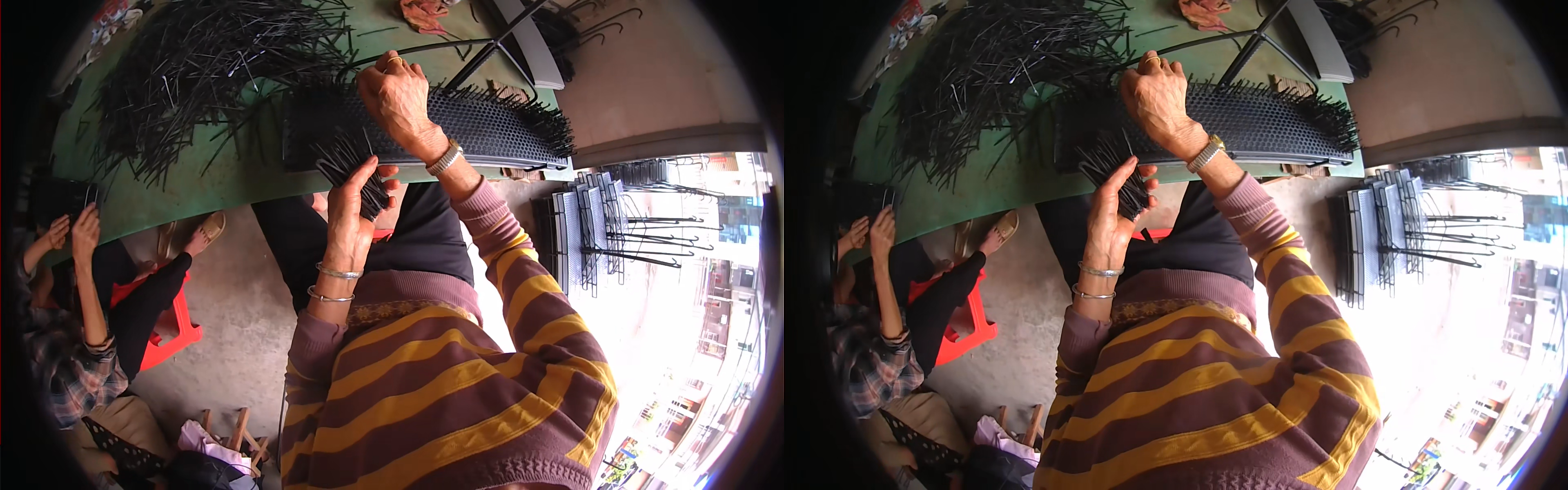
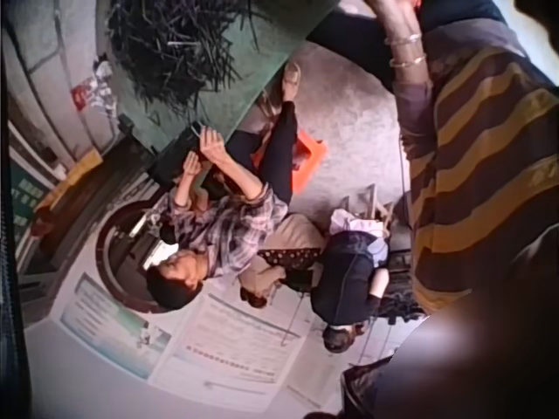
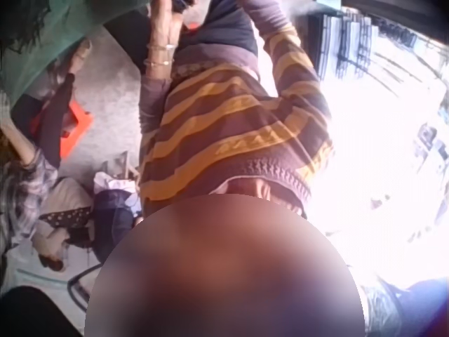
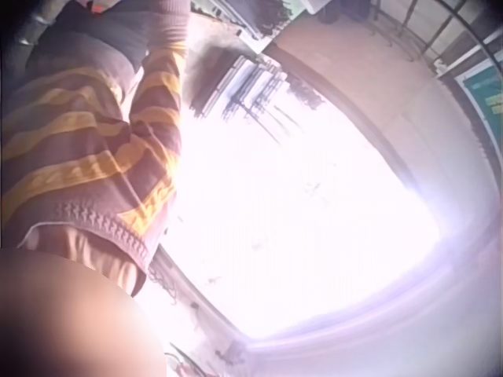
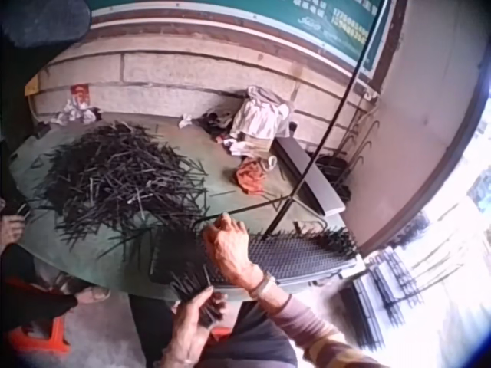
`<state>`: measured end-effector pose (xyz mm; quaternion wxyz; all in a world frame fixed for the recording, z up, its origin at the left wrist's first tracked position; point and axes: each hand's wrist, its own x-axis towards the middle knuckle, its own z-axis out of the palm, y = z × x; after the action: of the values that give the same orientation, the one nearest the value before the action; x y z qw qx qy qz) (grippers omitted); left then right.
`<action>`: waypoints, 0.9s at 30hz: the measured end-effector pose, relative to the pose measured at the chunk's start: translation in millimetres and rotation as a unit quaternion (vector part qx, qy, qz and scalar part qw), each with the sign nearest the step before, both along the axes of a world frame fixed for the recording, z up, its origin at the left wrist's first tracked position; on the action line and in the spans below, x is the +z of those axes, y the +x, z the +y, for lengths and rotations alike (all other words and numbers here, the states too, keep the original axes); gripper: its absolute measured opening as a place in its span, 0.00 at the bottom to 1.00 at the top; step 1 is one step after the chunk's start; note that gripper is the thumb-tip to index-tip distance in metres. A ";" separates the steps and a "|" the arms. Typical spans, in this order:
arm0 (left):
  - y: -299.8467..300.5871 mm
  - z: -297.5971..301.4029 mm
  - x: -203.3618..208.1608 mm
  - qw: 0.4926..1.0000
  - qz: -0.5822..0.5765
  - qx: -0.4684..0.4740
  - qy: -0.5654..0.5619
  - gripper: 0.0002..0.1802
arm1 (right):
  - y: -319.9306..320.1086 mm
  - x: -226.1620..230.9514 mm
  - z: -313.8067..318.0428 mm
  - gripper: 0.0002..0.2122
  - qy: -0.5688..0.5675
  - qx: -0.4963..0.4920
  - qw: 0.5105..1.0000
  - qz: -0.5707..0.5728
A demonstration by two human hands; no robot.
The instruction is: Manually inserting metal wires or pins into a base frame to assemble industrial components.
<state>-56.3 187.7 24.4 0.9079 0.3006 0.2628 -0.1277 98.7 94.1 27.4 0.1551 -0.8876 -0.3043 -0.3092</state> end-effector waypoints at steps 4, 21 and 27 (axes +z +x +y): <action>1.9 -0.9 -6.7 1.000 -0.014 0.009 -0.008 0.10 | 4.8 0.0 4.9 0.03 -0.005 -0.003 1.000 -0.008; 6.0 2.6 -10.9 0.999 0.022 0.025 -0.015 0.09 | 0.2 -3.6 2.4 0.04 0.152 0.009 0.983 0.101; 12.5 3.0 -12.4 0.999 0.029 0.018 -0.029 0.10 | 2.3 1.9 4.3 0.04 0.061 0.010 0.997 0.050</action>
<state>-43.8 190.8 12.0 0.9104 0.2654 0.2909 -0.1272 101.0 98.4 29.2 0.2273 -0.8876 -0.2856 -0.2811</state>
